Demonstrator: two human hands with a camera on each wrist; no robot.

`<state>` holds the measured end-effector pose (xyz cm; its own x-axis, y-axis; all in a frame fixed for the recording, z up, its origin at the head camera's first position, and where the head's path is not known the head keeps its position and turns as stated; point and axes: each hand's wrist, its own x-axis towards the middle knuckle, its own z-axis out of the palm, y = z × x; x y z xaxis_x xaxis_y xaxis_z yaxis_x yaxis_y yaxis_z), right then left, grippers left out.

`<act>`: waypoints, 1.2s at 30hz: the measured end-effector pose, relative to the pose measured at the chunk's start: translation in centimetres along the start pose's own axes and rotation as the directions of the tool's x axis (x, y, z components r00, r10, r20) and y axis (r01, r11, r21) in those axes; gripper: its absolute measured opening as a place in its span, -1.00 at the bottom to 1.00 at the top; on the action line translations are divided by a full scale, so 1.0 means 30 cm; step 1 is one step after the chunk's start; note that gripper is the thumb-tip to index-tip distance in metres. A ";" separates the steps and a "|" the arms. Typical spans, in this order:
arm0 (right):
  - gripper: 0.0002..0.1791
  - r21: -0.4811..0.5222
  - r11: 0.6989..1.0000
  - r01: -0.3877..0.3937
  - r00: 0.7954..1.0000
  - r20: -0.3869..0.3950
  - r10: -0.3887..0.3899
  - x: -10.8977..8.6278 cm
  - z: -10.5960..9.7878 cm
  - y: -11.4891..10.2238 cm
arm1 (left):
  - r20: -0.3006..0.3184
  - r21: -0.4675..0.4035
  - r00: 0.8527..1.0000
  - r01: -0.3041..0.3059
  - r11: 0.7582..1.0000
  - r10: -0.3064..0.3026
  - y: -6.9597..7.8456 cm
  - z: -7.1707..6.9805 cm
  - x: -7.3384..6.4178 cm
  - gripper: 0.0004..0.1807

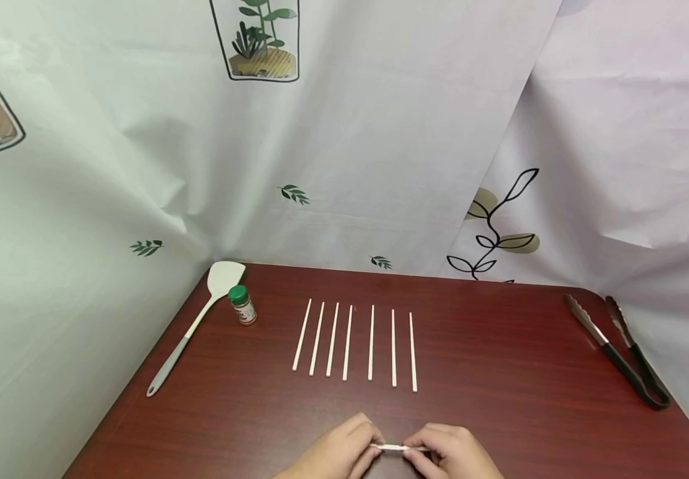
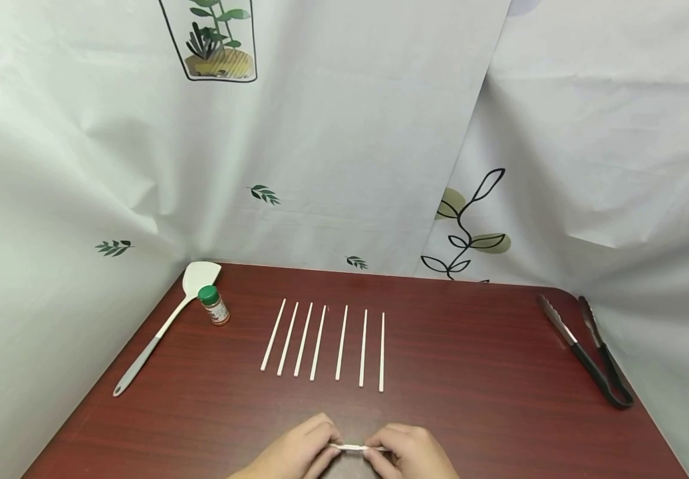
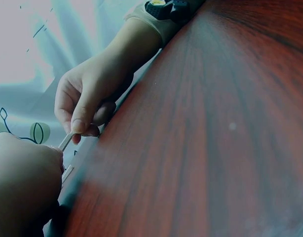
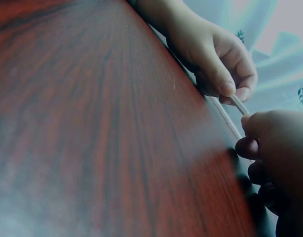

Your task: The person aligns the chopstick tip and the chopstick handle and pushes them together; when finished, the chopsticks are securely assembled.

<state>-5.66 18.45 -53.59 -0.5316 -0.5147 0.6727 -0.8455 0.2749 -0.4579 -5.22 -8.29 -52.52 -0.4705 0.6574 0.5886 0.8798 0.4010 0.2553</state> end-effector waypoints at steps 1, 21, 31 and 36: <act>-0.73 -0.004 1.000 0.000 1.000 -0.001 0.000 0.000 -0.001 0.000 | 0.001 0.004 1.000 -0.001 1.000 0.001 0.000 -0.001 0.001 -0.95; -0.96 -0.069 0.997 0.046 0.999 -0.010 -0.047 0.000 0.006 0.000 | 0.015 0.022 1.000 -0.014 1.000 0.014 0.004 0.010 0.007 -0.94; -0.95 -0.065 0.997 0.037 0.999 -0.020 -0.038 0.000 0.009 0.001 | -0.003 0.020 1.000 0.001 1.000 -0.001 0.015 0.023 0.020 -0.94; -0.93 -0.057 0.998 0.038 0.999 -0.014 -0.039 0.004 0.007 -0.001 | -0.005 0.020 1.000 0.009 1.000 -0.009 0.018 0.027 0.021 -0.94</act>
<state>-5.70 18.22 -53.62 -0.4990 -0.5136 0.6981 -0.8666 0.3012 -0.3978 -5.09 -7.15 -52.65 -0.4778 0.6506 0.5903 0.8741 0.4192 0.2454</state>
